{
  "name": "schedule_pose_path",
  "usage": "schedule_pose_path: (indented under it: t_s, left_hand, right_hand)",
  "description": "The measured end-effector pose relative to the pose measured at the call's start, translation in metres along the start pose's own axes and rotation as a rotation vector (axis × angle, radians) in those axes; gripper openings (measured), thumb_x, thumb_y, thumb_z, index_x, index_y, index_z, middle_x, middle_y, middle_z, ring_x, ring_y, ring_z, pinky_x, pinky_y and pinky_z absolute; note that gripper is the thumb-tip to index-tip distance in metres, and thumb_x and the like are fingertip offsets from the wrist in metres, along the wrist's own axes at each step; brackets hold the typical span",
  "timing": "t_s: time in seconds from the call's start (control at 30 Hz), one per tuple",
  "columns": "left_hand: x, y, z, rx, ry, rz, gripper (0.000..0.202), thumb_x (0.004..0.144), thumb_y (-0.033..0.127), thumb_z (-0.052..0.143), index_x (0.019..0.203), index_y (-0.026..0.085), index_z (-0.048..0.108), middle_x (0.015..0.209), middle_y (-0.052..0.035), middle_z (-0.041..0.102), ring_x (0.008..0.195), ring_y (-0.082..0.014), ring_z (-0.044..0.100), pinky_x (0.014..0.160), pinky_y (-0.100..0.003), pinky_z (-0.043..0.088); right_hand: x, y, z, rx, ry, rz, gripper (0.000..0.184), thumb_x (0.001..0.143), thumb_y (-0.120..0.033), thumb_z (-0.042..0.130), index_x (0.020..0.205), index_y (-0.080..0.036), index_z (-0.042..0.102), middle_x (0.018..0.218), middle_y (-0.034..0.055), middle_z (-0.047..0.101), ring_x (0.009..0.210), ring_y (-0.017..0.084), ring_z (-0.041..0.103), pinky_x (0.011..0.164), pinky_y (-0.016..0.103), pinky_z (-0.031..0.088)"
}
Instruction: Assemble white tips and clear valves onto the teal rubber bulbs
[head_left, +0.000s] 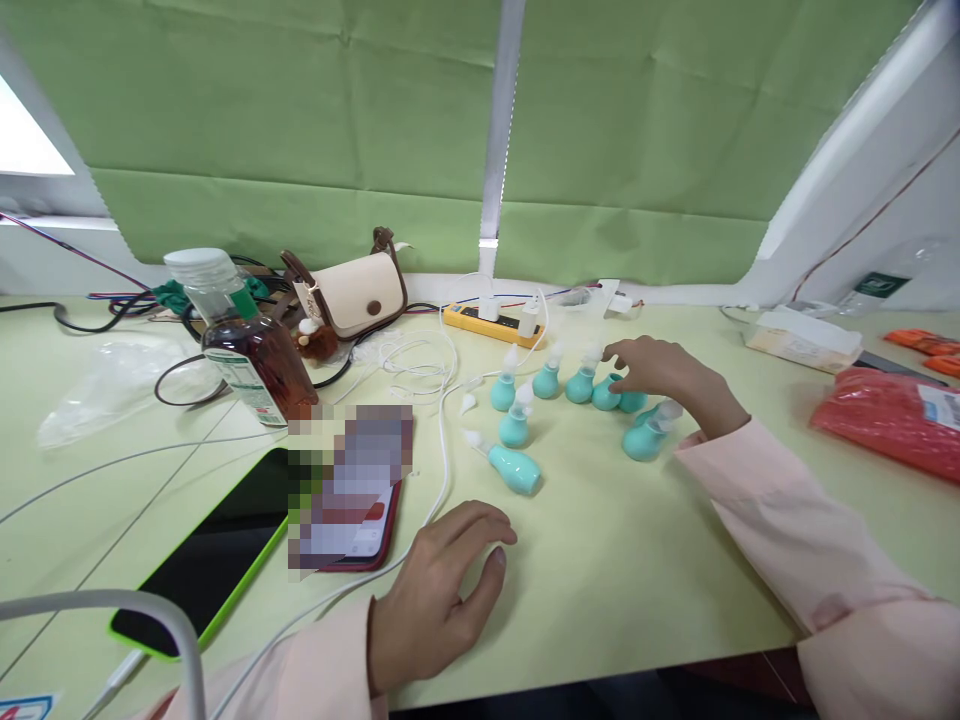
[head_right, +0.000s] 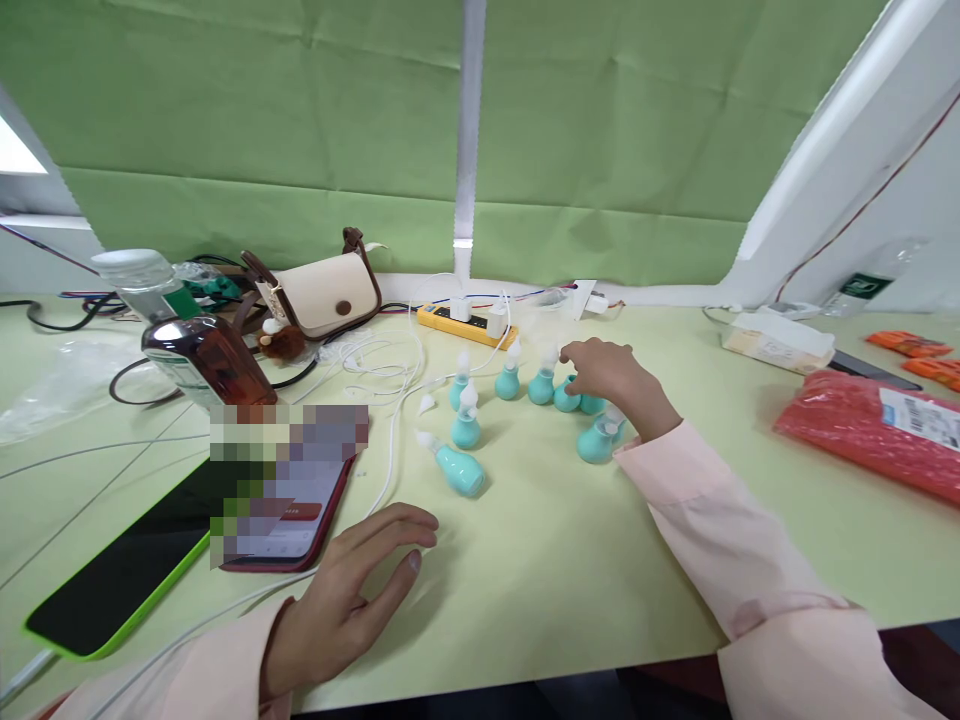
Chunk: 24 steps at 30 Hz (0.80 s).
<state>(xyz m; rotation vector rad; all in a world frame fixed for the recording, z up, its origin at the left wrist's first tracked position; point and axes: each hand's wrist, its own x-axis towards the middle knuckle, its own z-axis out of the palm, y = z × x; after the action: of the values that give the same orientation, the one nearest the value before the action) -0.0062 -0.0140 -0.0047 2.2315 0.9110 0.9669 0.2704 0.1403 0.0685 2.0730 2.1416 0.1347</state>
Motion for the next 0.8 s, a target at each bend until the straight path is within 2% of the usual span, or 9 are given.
schedule_pose_path:
  t_s: [0.17, 0.33, 0.43, 0.63, 0.8]
  left_hand:
    - [0.000, 0.001, 0.001, 0.003, 0.016, 0.021, 0.019, 0.079, 0.007, 0.039, 0.090, 0.017, 0.051, 0.090, -0.0060, 0.055, 0.084, -0.0159, 0.053, 0.072, -0.027, 0.043]
    - [0.000, 0.000, 0.001, 0.000, 0.014, 0.033, 0.019, 0.079, 0.006, 0.040, 0.090, 0.017, 0.051, 0.089, -0.0055, 0.054, 0.084, -0.0151, 0.052, 0.072, -0.026, 0.042]
    - [-0.001, 0.000, 0.001, -0.006, 0.007, 0.038, 0.020, 0.079, 0.006, 0.040, 0.091, 0.017, 0.050, 0.089, -0.0054, 0.054, 0.084, -0.0150, 0.052, 0.072, -0.026, 0.042]
    - [-0.001, -0.001, 0.002, -0.003, 0.004, 0.041, 0.020, 0.078, 0.005, 0.040, 0.091, 0.017, 0.050, 0.089, -0.0055, 0.054, 0.083, -0.0151, 0.052, 0.071, -0.026, 0.042]
    - [-0.002, -0.002, 0.002, -0.003, 0.008, 0.058, 0.019, 0.078, 0.005, 0.040, 0.091, 0.016, 0.050, 0.088, -0.0054, 0.054, 0.082, -0.0151, 0.051, 0.070, -0.027, 0.042]
  right_hand:
    - [-0.006, -0.009, -0.006, -0.038, 0.015, -0.018, 0.035, 0.068, -0.031, 0.051, 0.101, -0.019, 0.053, 0.094, 0.0090, 0.057, 0.080, 0.025, 0.054, 0.069, 0.037, 0.033]
    - [-0.012, -0.015, -0.013, -0.032, 0.049, -0.006, 0.029, 0.072, -0.034, 0.047, 0.092, -0.015, 0.058, 0.091, 0.0105, 0.058, 0.077, 0.023, 0.055, 0.058, 0.028, 0.035]
    - [-0.012, -0.015, -0.014, -0.024, 0.034, -0.008, 0.025, 0.074, -0.031, 0.045, 0.085, -0.015, 0.060, 0.087, 0.0108, 0.059, 0.072, 0.022, 0.056, 0.054, 0.027, 0.035]
    - [-0.012, -0.009, -0.009, 0.007, -0.036, -0.107, 0.028, 0.069, -0.014, 0.046, 0.093, -0.018, 0.059, 0.091, 0.0084, 0.058, 0.078, 0.020, 0.055, 0.057, 0.025, 0.037]
    - [-0.011, -0.005, -0.004, 0.023, -0.072, -0.135, 0.035, 0.068, -0.014, 0.046, 0.102, -0.019, 0.055, 0.097, 0.0087, 0.055, 0.079, 0.019, 0.055, 0.057, 0.024, 0.038]
